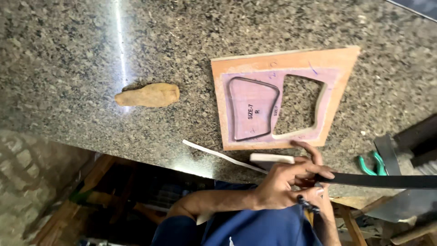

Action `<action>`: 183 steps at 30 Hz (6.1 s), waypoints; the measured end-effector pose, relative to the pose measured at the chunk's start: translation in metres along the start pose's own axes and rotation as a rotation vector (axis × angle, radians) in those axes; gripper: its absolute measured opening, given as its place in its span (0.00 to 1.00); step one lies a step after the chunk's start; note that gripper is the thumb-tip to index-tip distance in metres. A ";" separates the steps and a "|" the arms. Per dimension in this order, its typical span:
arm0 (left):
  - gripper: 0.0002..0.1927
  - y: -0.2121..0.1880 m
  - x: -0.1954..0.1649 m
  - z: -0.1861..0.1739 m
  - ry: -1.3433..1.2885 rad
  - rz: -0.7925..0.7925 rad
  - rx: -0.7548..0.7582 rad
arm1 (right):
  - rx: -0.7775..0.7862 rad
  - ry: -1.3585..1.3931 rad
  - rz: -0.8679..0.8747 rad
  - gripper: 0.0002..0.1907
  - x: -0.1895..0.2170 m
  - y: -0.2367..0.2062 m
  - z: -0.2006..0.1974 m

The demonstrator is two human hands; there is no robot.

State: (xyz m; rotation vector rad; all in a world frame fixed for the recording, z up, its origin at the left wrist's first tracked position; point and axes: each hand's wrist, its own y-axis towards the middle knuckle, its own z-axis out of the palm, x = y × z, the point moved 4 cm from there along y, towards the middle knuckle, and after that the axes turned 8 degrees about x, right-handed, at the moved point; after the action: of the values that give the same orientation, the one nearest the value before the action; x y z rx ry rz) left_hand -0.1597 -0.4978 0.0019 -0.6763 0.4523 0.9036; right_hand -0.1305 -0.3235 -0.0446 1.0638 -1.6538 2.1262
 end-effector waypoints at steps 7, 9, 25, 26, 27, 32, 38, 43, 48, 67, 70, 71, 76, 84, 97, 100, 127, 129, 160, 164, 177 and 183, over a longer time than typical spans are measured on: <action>0.16 -0.027 0.006 0.043 -0.016 -0.072 0.153 | -0.441 0.095 -0.043 0.15 0.001 -0.037 -0.041; 0.16 -0.035 0.011 0.052 0.005 -0.081 0.178 | -0.457 0.161 -0.143 0.17 0.003 -0.036 -0.049; 0.19 -0.080 0.036 0.098 0.006 0.026 0.214 | -0.217 -0.030 -0.431 0.20 0.077 0.054 -0.043; 0.19 -0.082 0.036 0.098 0.012 0.031 0.213 | -0.219 -0.075 -0.445 0.20 0.081 0.059 -0.042; 0.18 -0.083 0.036 0.098 0.041 0.045 0.208 | -0.211 -0.086 -0.465 0.19 0.084 0.063 -0.041; 0.20 -0.090 0.038 0.097 0.025 0.029 0.183 | -0.196 -0.096 -0.432 0.18 0.088 0.078 -0.025; 0.17 -0.090 0.044 0.095 -0.032 0.038 0.159 | -0.293 -0.386 -0.482 0.19 0.088 0.080 -0.009; 0.18 -0.089 0.048 0.091 -0.080 0.089 0.140 | -0.284 -0.480 -0.474 0.19 0.095 0.077 -0.008; 0.19 -0.088 0.052 0.090 -0.068 0.068 0.138 | -0.335 -0.718 -0.488 0.20 0.100 0.071 -0.006; 0.18 -0.100 0.025 0.075 -0.157 0.171 0.069 | -0.311 -0.680 -0.547 0.20 0.090 0.074 -0.018; 0.19 -0.109 0.006 0.056 -0.035 0.277 -0.012 | -0.233 -0.479 -0.557 0.19 0.085 0.073 -0.021; 0.19 -0.113 0.000 0.050 0.022 0.325 -0.044 | -0.196 -0.383 -0.556 0.19 0.082 0.072 -0.021; 0.20 -0.131 -0.021 0.015 0.082 0.501 -0.272 | -0.250 -0.420 -0.585 0.18 0.073 0.051 -0.028; 0.21 -0.151 -0.013 0.005 0.066 0.577 -0.404 | -0.250 -0.358 -0.631 0.17 0.070 -0.008 -0.054; 0.20 -0.138 0.044 0.056 0.012 0.546 -0.335 | -0.159 -0.334 -0.714 0.08 0.053 -0.116 -0.113; 0.20 -0.136 0.062 0.071 0.049 0.502 -0.309 | -0.087 -0.225 -0.695 0.04 0.043 -0.129 -0.133; 0.21 -0.161 0.096 0.074 -0.007 0.620 -0.468 | -0.021 0.075 -0.491 0.24 -0.027 -0.131 -0.136; 0.20 -0.164 0.094 0.067 -0.027 0.666 -0.494 | -0.003 0.095 -0.472 0.29 -0.030 -0.118 -0.123; 0.24 -0.125 0.071 0.059 -0.063 0.653 -0.506 | 0.159 0.073 -0.692 0.45 0.055 -0.095 -0.010; 0.24 -0.121 0.078 0.055 -0.097 0.642 -0.510 | 0.184 0.069 -0.720 0.43 0.054 -0.088 -0.008; 0.25 -0.039 0.093 0.010 -0.163 0.715 -0.538 | 0.167 -0.110 -0.610 0.17 0.090 -0.011 -0.038; 0.25 -0.003 0.104 -0.002 -0.090 0.666 -0.531 | 0.120 -0.155 -0.611 0.16 0.084 0.024 -0.069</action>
State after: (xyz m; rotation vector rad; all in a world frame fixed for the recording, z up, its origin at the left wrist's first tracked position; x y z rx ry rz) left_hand -0.1002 -0.4424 -0.0631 -0.9838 0.3587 1.7127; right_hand -0.2314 -0.2877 -0.0123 1.5595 -1.0641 1.7790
